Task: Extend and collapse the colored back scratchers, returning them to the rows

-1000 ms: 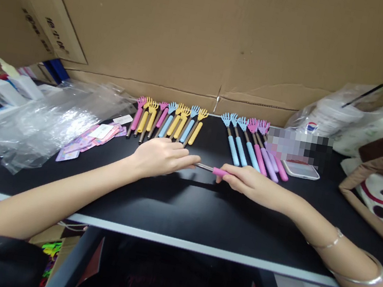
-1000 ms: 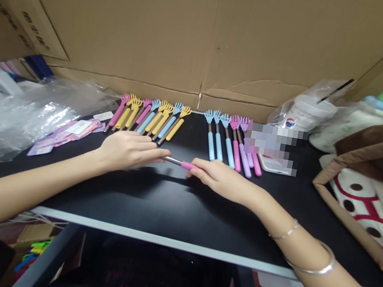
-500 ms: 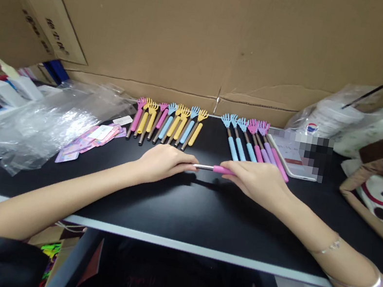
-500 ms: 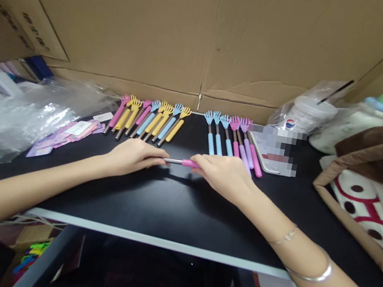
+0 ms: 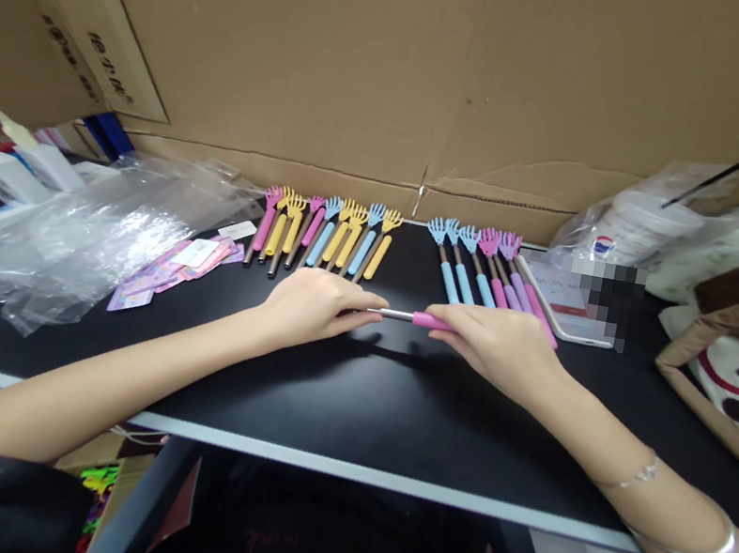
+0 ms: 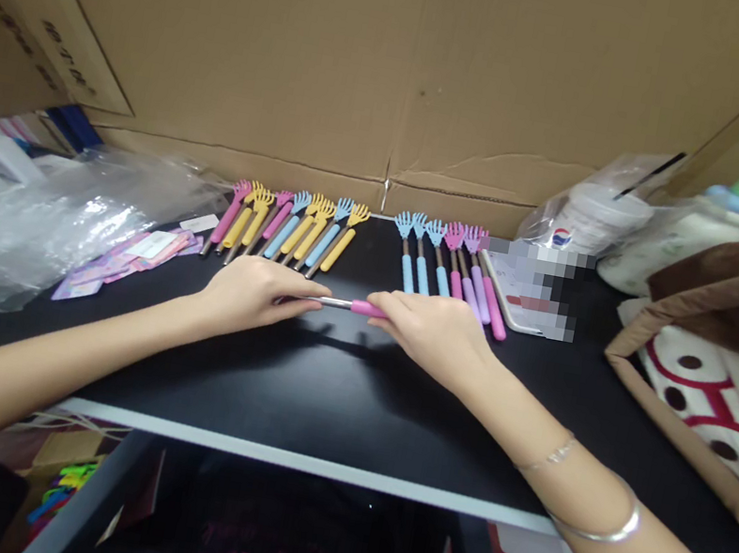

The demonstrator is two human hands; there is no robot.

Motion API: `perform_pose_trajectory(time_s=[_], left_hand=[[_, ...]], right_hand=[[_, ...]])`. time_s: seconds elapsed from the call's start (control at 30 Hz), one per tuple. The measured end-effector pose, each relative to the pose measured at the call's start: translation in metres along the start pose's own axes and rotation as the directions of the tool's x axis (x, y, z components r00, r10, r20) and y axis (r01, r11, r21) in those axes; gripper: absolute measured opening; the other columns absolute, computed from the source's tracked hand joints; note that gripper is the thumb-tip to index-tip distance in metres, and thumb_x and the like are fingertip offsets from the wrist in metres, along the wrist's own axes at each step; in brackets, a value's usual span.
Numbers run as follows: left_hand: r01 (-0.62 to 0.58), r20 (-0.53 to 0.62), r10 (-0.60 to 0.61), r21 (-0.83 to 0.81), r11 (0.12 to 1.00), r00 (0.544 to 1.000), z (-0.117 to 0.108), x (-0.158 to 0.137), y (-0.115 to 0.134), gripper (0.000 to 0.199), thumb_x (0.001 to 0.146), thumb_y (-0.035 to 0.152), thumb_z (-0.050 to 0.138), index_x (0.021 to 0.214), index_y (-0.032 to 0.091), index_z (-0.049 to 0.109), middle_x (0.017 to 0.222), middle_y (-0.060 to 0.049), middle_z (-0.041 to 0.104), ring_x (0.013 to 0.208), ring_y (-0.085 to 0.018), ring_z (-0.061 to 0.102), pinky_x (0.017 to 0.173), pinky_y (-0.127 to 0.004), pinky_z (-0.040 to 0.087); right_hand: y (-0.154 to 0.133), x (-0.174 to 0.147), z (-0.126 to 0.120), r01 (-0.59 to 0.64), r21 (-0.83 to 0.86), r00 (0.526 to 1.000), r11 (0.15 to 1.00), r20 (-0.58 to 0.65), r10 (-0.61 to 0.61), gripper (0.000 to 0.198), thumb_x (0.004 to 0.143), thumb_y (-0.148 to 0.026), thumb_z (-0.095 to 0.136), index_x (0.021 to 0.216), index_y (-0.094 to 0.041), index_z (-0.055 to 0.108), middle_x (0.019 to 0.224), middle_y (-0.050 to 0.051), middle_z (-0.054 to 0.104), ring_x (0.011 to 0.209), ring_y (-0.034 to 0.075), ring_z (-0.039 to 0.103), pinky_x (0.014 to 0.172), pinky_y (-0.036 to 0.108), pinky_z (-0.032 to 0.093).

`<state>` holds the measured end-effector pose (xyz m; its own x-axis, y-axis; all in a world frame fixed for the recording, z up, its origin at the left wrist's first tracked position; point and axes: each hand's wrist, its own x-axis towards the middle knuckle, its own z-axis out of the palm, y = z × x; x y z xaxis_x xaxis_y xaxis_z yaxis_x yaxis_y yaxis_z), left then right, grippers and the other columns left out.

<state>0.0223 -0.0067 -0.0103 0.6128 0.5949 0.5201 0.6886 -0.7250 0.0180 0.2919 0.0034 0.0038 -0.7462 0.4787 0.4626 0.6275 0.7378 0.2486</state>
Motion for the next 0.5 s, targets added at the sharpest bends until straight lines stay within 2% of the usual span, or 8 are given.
perform_pose_trajectory(time_s=[0.13,0.23,0.33,0.5], left_hand=[[-0.150,-0.136,0.185,0.233,0.961,0.973,-0.004,0.000,-0.001,0.029,0.099,0.038,0.049,0.098,0.024,0.075,0.068,0.003,0.071,0.058,-0.010,0.065,0.048,-0.024,0.032],[-0.199,-0.174,0.270,0.345,0.917,0.947,-0.008,0.002,0.001,0.026,0.099,0.035,0.051,0.094,0.024,0.074,0.058,0.005,0.063,0.053,-0.009,0.059,0.049,-0.025,0.033],[-0.235,-0.199,0.348,0.436,0.868,0.916,-0.011,0.004,0.005,0.026,0.099,0.035,0.052,0.089,0.024,0.073,0.053,0.006,0.056,0.051,-0.008,0.055,0.050,-0.025,0.034],[-0.262,-0.184,0.400,0.507,0.821,0.898,-0.014,0.004,0.008,0.024,0.099,0.034,0.053,0.090,0.023,0.072,0.053,0.005,0.053,0.052,-0.008,0.052,0.051,-0.025,0.033]], right_hand=[[-0.002,-0.003,0.003,-0.092,0.174,0.985,0.980,0.159,0.065,0.040,0.102,-0.045,0.035,0.107,-0.021,0.066,0.075,0.002,0.075,0.059,0.014,0.067,0.052,0.024,0.035],[-0.003,-0.001,0.001,-0.204,0.307,0.942,0.930,0.320,0.101,0.038,0.102,-0.044,0.034,0.110,-0.022,0.064,0.079,0.002,0.074,0.064,0.016,0.067,0.057,0.025,0.038],[-0.002,0.003,-0.003,-0.304,0.451,0.889,0.839,0.450,0.081,0.039,0.101,-0.044,0.032,0.106,-0.021,0.063,0.085,0.004,0.073,0.074,0.018,0.068,0.065,0.027,0.042],[0.000,0.008,-0.012,-0.376,0.600,0.856,0.706,0.517,0.016,0.045,0.100,-0.051,0.031,0.097,-0.020,0.064,0.088,0.005,0.071,0.080,0.018,0.065,0.076,0.029,0.044]])
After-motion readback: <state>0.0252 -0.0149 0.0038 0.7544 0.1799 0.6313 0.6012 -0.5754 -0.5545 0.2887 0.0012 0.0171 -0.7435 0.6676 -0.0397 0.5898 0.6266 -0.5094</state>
